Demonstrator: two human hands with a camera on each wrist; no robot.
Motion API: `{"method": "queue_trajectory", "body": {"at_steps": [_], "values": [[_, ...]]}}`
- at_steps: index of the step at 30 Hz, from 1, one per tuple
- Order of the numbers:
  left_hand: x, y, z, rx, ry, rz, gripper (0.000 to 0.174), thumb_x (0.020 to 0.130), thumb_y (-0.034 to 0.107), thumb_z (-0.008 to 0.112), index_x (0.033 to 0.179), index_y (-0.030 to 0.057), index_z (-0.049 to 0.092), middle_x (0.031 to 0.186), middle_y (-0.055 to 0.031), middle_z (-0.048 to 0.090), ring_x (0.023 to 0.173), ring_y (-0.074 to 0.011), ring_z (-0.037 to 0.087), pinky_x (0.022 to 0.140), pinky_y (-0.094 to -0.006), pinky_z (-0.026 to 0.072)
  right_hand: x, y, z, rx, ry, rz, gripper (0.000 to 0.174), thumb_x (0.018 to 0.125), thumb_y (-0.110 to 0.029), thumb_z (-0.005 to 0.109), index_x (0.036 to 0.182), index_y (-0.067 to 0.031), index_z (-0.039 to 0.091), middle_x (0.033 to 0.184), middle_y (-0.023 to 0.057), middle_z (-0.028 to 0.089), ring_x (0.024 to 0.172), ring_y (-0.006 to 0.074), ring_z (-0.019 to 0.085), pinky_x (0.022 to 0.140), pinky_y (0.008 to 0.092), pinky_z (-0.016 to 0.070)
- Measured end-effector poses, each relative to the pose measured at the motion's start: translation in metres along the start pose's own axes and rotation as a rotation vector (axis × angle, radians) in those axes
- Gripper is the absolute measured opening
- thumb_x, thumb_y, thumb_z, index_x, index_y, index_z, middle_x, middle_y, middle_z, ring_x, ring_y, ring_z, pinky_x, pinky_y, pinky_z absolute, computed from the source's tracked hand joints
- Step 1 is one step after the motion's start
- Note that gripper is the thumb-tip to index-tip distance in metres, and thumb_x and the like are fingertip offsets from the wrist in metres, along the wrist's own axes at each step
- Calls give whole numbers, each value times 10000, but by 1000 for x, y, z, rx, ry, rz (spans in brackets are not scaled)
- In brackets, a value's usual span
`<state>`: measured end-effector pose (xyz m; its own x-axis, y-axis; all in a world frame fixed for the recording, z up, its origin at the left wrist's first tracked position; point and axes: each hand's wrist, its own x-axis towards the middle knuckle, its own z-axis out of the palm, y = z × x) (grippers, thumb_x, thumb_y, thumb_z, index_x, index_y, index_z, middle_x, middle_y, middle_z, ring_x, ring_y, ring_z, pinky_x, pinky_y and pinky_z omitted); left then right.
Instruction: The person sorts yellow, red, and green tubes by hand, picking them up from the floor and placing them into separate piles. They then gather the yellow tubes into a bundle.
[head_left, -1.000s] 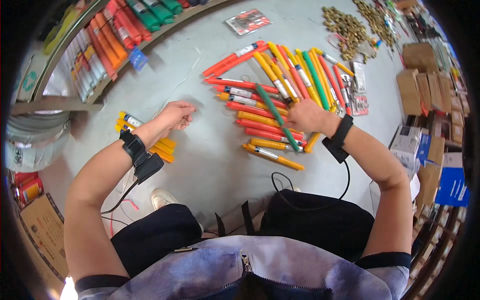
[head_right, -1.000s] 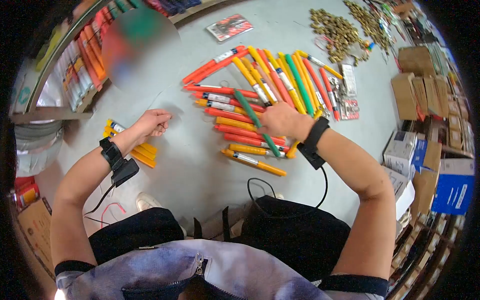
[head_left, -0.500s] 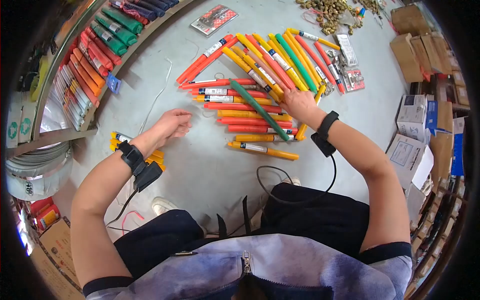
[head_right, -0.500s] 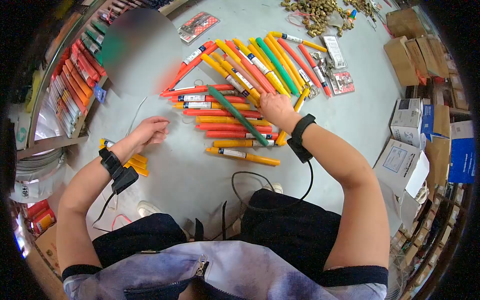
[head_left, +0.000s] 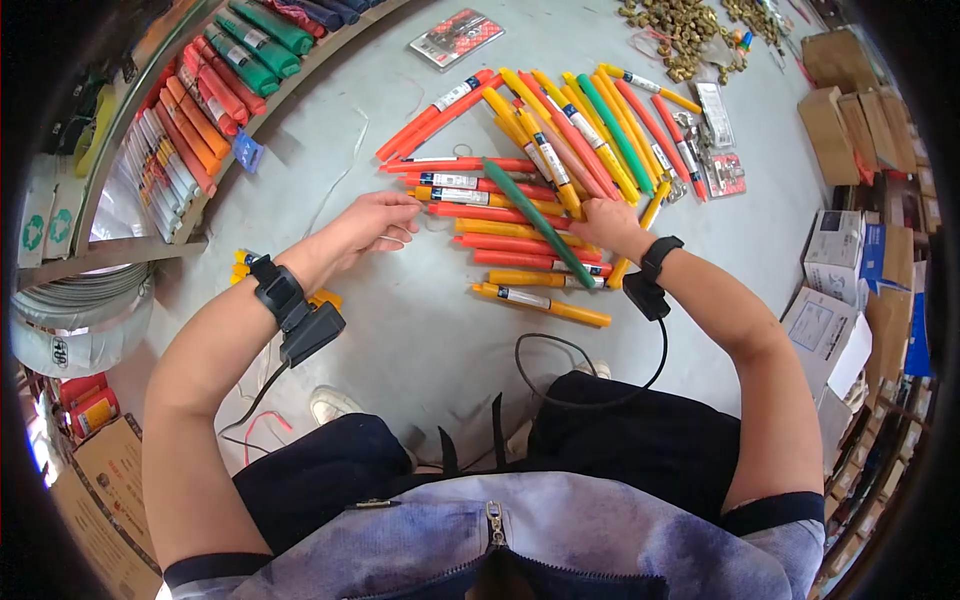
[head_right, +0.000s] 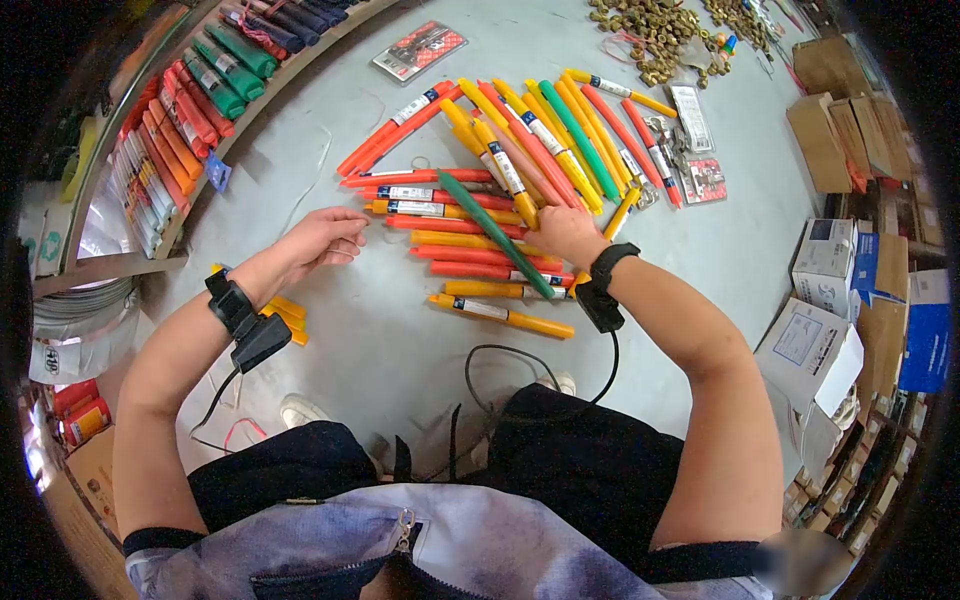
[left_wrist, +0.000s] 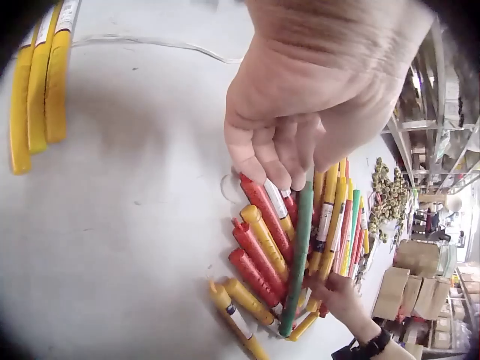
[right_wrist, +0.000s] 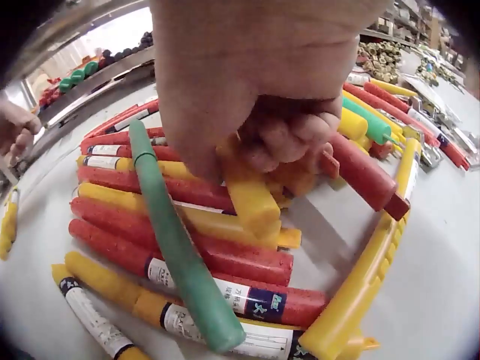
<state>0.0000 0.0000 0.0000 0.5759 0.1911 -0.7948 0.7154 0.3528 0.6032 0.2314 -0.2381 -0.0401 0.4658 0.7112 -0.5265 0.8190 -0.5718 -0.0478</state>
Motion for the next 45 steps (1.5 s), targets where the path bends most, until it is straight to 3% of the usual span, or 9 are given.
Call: {"method": "queue_trajectory", "body": {"at_steps": [3,6,8,13,22,28,34,39,45], "values": [[-1,1,1,-3,-55,35,252,824,220,537,1044,101,515,783,24,550,679,-38,525,598,-180,447,-3,-5,2,440,44,-76,372,717,-353,546,759,15,585,672,206,576,646,328,575,603,415,438],[-5,6,0,44,-117,98,330,820,227,543,1117,94,490,885,17,550,755,-50,515,652,-199,445,-20,-39,-19,598,86,-200,295,719,-289,552,744,4,569,592,169,555,572,280,569,549,390,435],[-11,14,8,70,-103,245,344,817,256,530,1117,93,485,1045,-20,537,845,-107,523,728,-240,434,-26,-63,-22,759,127,-302,277,716,-279,569,713,-3,539,549,144,537,504,261,553,499,375,427],[-21,32,10,-224,-202,331,410,858,262,470,1230,115,380,1094,-21,515,927,-106,505,807,-272,405,-30,-108,-41,476,340,-452,335,697,-359,614,685,-37,520,550,143,540,532,308,556,497,389,440],[-28,27,-14,-456,-326,324,440,883,316,296,1242,72,370,1230,-108,444,1079,-220,464,931,-339,338,-28,-131,-47,404,297,-448,368,686,-406,615,720,-50,528,583,133,562,548,300,563,498,392,440],[-38,30,-15,-521,-319,347,368,861,219,322,1142,9,431,1129,-158,500,1055,-277,473,922,-397,362,-26,-136,-48,401,282,-484,390,688,-419,620,759,-46,531,608,133,568,554,297,564,499,393,436],[-34,22,-21,-443,-346,386,459,831,197,328,1277,87,319,1237,-103,437,1065,-208,481,906,-329,366,-26,-142,-49,347,238,-496,440,683,-449,626,811,-40,525,609,135,568,555,301,565,495,385,437],[-37,22,-19,-341,-309,407,513,799,130,450,1288,91,298,1222,-86,446,1068,-199,479,908,-331,370,-28,-148,-51,282,244,-465,450,649,-479,654,775,-60,551,626,84,593,576,266,583,515,363,453],[-32,20,-17,-343,-336,423,549,793,141,543,1283,95,299,1205,-76,451,1068,-188,477,940,-341,355,-23,-149,-43,297,182,-456,526,635,-513,649,894,-66,551,694,66,616,622,256,598,546,346,464]]}}
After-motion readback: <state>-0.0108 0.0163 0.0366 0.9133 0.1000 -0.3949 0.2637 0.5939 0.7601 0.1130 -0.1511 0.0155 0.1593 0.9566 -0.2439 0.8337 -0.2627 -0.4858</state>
